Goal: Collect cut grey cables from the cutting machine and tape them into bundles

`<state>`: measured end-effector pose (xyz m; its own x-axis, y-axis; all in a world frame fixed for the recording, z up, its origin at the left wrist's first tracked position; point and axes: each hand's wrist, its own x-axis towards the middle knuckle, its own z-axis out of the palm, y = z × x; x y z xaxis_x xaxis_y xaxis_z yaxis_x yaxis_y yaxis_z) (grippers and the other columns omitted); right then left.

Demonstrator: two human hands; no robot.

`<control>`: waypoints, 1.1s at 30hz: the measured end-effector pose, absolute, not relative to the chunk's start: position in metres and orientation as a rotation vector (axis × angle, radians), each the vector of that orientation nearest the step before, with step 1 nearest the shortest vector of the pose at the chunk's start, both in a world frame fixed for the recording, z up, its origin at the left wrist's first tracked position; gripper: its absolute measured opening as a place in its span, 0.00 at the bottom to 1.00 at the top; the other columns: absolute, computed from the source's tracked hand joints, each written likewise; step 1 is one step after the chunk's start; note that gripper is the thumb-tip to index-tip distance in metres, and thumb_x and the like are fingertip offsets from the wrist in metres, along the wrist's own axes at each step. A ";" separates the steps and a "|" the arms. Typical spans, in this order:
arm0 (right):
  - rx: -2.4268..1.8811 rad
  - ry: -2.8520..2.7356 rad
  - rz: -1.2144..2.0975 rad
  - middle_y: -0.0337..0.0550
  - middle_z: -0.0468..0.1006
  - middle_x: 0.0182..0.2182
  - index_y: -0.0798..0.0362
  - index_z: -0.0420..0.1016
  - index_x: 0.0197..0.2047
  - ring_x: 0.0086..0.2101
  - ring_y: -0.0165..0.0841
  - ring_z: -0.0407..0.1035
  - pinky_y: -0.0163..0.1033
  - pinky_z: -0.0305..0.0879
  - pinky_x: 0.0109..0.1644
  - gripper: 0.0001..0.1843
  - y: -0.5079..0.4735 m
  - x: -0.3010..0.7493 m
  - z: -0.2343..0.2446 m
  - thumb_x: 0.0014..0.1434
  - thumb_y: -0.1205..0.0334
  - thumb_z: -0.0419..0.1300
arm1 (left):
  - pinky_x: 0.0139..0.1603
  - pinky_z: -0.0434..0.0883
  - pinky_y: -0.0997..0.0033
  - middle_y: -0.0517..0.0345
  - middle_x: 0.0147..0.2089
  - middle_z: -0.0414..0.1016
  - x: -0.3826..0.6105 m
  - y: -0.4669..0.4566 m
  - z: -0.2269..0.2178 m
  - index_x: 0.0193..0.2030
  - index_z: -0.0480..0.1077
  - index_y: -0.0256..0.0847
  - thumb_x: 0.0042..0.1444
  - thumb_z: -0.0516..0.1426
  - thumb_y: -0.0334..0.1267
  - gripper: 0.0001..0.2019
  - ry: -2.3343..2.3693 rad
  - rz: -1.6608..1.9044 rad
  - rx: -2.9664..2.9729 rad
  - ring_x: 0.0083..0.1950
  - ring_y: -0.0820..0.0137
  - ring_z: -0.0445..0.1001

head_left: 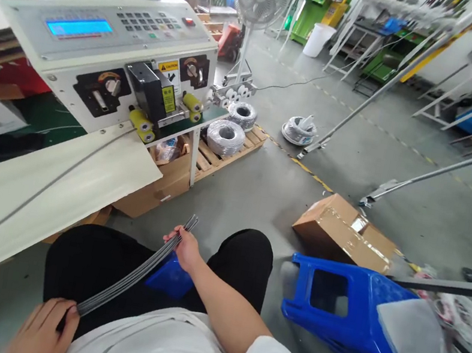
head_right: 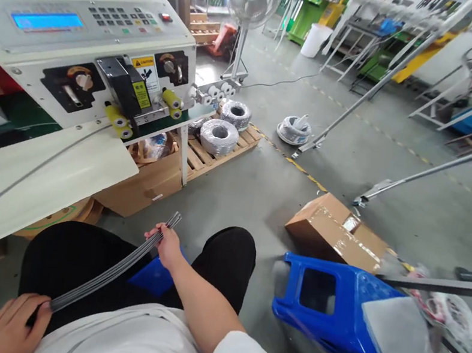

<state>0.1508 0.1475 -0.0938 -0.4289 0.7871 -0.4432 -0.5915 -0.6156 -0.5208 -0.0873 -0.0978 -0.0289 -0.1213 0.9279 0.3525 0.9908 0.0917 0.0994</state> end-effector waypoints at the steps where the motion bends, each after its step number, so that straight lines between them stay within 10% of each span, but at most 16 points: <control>1: -0.854 -0.373 2.093 0.38 0.78 0.27 0.52 0.73 0.38 0.35 0.39 0.78 0.43 0.72 0.42 0.16 0.148 0.151 -0.094 0.57 0.47 0.65 | 0.41 0.67 0.62 0.56 0.36 0.76 -0.088 -0.093 -0.026 0.35 0.71 0.43 0.60 0.54 0.39 0.06 -2.113 -0.445 -1.967 0.37 0.63 0.72; 17: -0.970 -0.510 2.134 0.37 0.80 0.30 0.49 0.74 0.36 0.38 0.38 0.78 0.41 0.69 0.42 0.16 0.152 0.159 -0.097 0.53 0.47 0.68 | 0.59 0.63 0.50 0.42 0.59 0.69 -0.078 0.074 0.103 0.62 0.66 0.41 0.61 0.55 0.44 0.23 -2.101 -0.468 -1.592 0.60 0.50 0.66; 33: -0.999 -0.528 2.155 0.39 0.80 0.31 0.48 0.75 0.36 0.38 0.40 0.77 0.44 0.71 0.43 0.16 0.154 0.159 -0.092 0.50 0.46 0.69 | 0.56 0.66 0.52 0.38 0.63 0.65 -0.089 0.086 0.107 0.74 0.47 0.38 0.65 0.46 0.58 0.37 -2.340 -0.298 -1.403 0.62 0.49 0.64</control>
